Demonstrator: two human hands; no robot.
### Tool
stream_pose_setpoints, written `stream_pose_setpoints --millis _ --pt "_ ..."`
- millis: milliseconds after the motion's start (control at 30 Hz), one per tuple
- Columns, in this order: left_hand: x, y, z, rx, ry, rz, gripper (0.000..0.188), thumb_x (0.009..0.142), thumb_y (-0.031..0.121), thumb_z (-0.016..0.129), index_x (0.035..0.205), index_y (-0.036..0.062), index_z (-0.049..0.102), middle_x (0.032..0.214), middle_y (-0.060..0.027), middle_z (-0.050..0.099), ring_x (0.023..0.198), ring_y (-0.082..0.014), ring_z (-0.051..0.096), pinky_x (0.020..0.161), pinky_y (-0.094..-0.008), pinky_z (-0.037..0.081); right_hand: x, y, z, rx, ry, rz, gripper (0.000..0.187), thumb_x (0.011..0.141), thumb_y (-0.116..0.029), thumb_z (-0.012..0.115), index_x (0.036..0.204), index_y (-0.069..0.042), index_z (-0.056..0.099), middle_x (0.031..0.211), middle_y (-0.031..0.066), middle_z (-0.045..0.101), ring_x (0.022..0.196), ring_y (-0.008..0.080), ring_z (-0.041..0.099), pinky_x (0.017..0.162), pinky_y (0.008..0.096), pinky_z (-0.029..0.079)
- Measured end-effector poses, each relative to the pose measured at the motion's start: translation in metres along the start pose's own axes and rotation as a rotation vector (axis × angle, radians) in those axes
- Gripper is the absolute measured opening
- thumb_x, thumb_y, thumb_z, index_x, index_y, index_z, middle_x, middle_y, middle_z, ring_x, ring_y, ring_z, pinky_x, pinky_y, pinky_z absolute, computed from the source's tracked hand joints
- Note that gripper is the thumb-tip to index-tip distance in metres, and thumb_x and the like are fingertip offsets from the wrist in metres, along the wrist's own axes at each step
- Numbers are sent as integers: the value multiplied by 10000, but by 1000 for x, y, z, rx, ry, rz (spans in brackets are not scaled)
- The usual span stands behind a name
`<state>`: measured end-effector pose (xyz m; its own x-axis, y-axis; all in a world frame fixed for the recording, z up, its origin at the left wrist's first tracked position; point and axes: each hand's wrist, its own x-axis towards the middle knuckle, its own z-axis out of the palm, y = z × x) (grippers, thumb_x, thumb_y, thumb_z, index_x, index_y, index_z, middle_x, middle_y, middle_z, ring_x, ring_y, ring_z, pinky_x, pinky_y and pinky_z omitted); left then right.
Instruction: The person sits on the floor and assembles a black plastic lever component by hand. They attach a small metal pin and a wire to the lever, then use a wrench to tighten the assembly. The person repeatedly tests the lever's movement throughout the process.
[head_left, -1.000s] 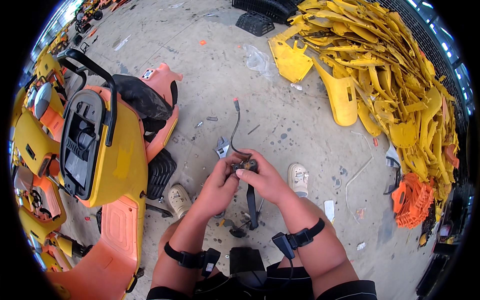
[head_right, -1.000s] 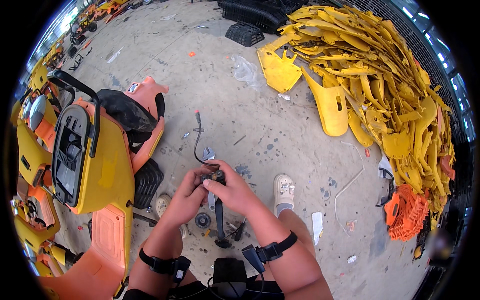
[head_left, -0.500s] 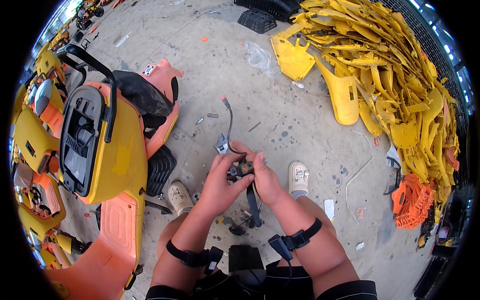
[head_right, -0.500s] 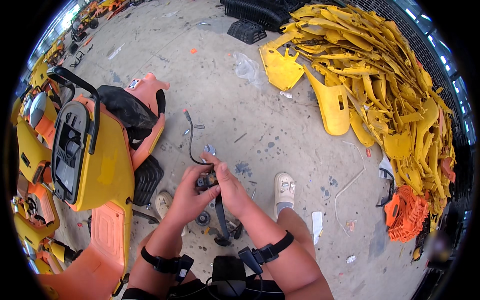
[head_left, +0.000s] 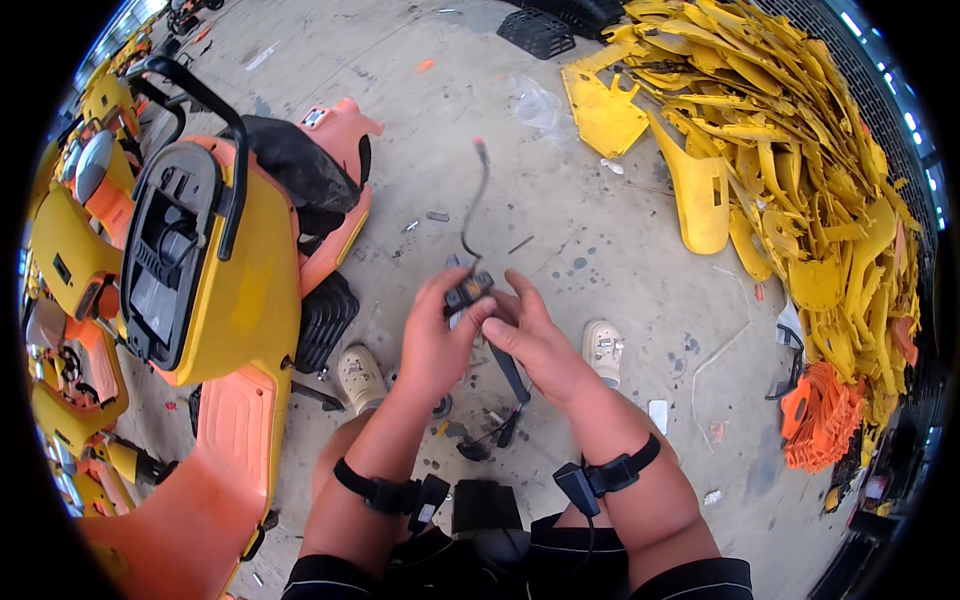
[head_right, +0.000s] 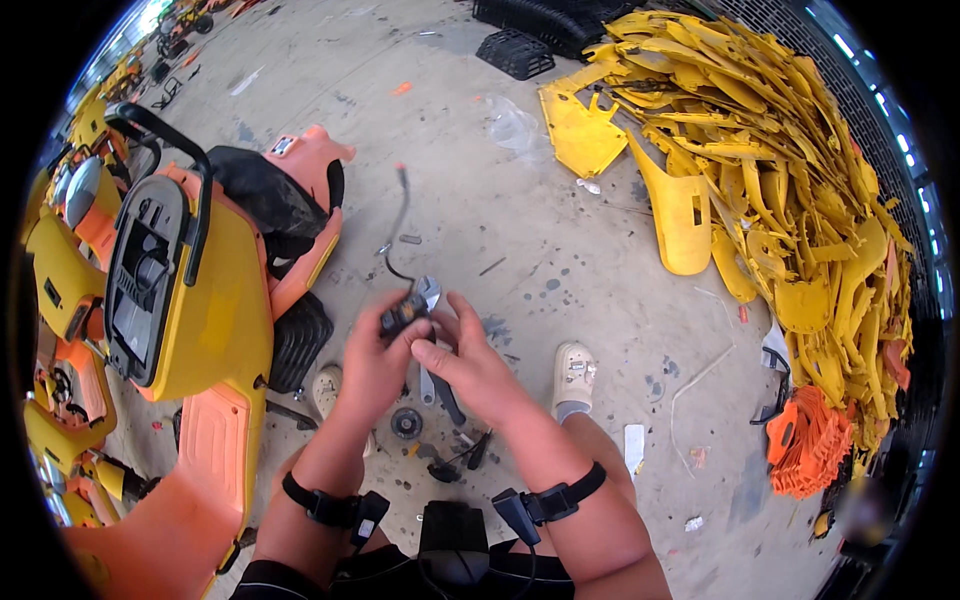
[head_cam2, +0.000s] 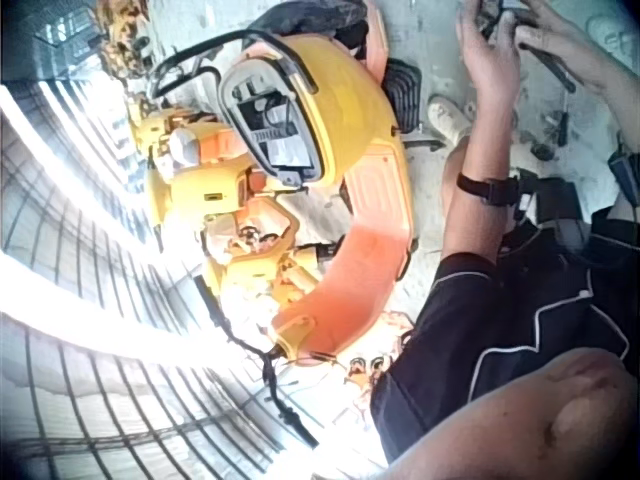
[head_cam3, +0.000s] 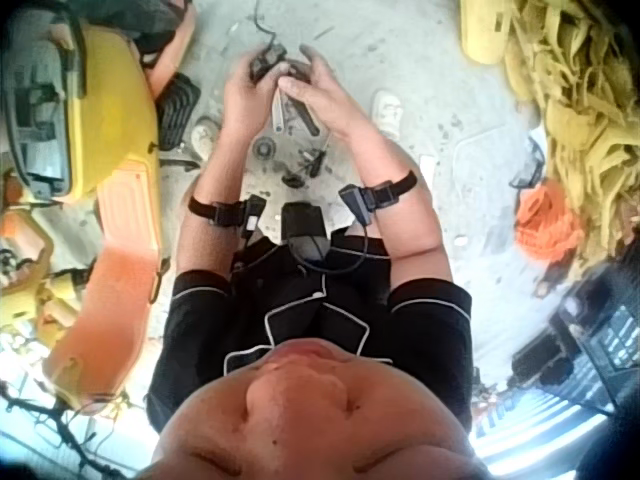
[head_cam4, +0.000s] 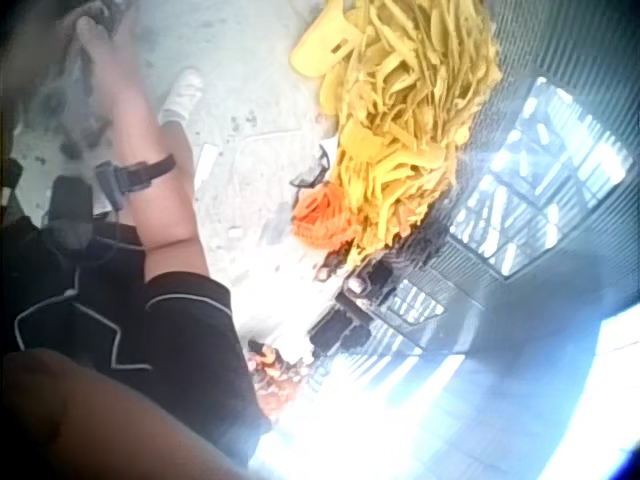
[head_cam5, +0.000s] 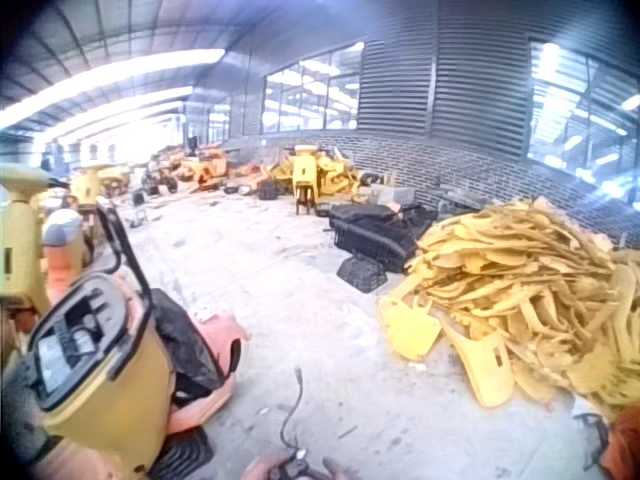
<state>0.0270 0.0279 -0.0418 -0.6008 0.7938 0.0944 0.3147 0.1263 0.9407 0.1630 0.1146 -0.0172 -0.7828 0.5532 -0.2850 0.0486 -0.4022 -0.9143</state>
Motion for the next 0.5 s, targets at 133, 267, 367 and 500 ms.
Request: stream_pose_setpoints --millis 133,267,367,500 --pt "8 9 -13 -191 107 -144 398 897 104 751 1247 -3 594 1159 -136 575 1035 -230 634 877 -334 536 5 0 1 -82 -178 208 416 1037 -345 560 1239 18 588 1047 62 664 909 119 597 828 294 494" --pt "7 7 -22 -98 94 -72 412 912 89 739 1270 -15 565 1167 -95 561 999 -169 628 824 -292 533 4 -4 6 -155 -199 209 334 1040 -331 552 1058 -4 619 920 37 672 763 103 577 719 287 493" --pt "6 8 -27 -70 61 -82 412 924 93 731 1281 -12 556 1158 -72 577 987 -139 625 814 -277 527 4 3 9 -257 -176 181 344 1018 -354 582 999 -12 611 846 39 657 710 110 568 669 296 485" --pt "5 7 -36 -222 24 -168 413 934 118 721 1303 16 565 1144 -60 626 988 -139 630 862 -293 516 -4 1 21 -516 -144 42 393 969 -397 648 964 -10 578 783 66 629 702 143 578 662 314 481"
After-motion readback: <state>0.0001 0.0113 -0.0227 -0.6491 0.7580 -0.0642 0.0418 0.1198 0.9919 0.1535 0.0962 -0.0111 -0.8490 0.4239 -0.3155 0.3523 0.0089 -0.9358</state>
